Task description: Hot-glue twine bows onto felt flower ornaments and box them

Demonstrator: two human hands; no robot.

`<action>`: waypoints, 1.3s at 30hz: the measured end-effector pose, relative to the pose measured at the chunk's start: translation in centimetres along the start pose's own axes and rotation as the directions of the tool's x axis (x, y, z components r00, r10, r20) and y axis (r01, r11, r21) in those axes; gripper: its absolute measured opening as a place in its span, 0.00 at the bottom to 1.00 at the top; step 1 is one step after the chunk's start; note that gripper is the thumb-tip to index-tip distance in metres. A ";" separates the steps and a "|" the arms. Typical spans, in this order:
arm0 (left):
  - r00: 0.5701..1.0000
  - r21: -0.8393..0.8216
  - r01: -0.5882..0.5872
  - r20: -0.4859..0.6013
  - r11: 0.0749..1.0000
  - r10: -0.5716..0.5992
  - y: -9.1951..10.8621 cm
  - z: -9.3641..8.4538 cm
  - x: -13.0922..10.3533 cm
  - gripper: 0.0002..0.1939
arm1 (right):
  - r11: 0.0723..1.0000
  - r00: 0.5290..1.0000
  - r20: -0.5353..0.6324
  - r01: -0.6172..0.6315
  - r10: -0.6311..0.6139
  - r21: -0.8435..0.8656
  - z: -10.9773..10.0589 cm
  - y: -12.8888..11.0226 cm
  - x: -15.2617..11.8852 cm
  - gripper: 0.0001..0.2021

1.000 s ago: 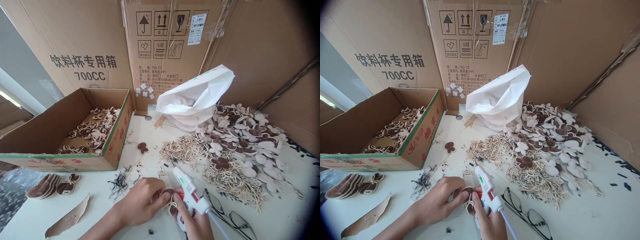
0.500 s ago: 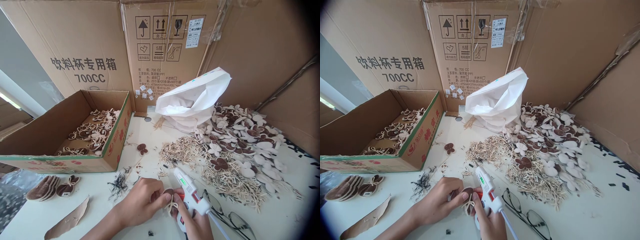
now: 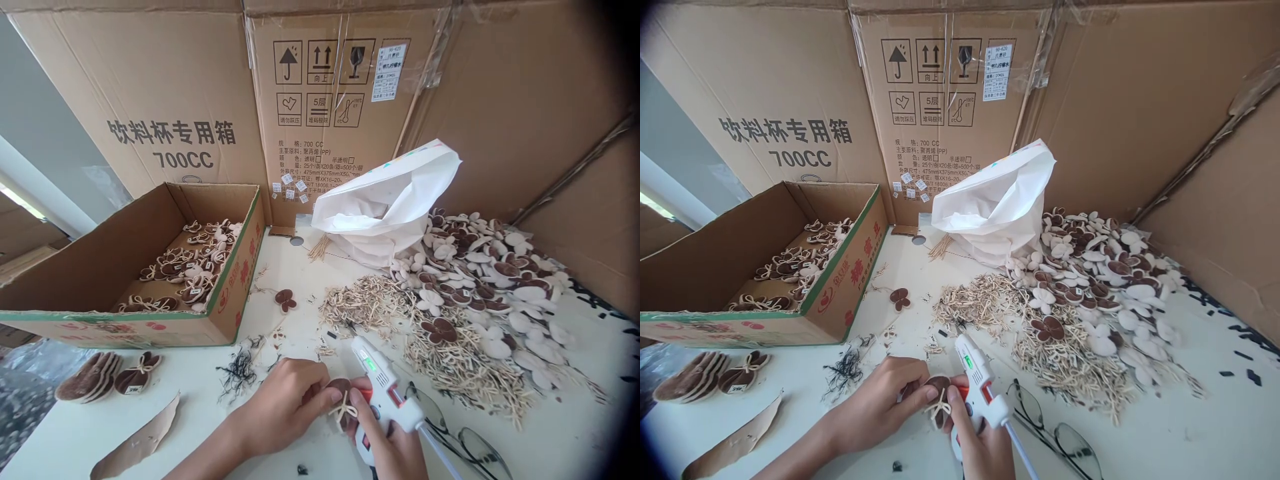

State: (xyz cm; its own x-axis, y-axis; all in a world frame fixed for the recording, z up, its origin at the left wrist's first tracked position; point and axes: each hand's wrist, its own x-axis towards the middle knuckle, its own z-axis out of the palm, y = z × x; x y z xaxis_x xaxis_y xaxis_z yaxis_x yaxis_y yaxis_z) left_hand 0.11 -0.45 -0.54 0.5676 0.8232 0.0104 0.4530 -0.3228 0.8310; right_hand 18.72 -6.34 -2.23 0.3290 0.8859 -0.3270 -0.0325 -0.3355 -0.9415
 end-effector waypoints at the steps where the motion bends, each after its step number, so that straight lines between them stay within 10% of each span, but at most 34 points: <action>1: 1.000 -0.003 0.000 -0.002 1.000 0.000 0.0 0.0 0.0 0.22 | 1.000 1.000 0.005 0.003 -0.003 0.000 0.0 0.0 0.0 0.24; 24: 0.957 -0.556 0.253 0.022 0.792 -0.290 -0.6 0.2 0.6 0.22 | 0.982 0.995 -0.093 0.051 -0.034 0.180 -0.1 1.0 1.3 0.27; 32: 0.962 -0.710 0.143 -0.063 0.690 -0.265 -0.3 -0.9 0.4 0.21 | 0.964 0.992 -0.117 0.080 -0.052 0.255 0.0 0.5 1.4 0.27; 39: 0.963 -0.359 0.148 -0.161 0.921 -0.217 -0.1 -0.1 0.5 0.08 | 0.962 0.994 -0.101 0.069 -0.043 0.264 -0.1 1.0 1.6 0.27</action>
State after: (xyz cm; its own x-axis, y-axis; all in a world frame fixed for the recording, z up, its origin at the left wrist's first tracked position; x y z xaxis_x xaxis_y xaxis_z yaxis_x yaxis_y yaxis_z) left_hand 0.25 0.05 -0.55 0.3378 0.9377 -0.0811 0.2542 -0.0079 0.9671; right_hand 19.33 -5.30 -3.73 0.4235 0.8628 -0.2761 -0.2577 -0.1775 -0.9498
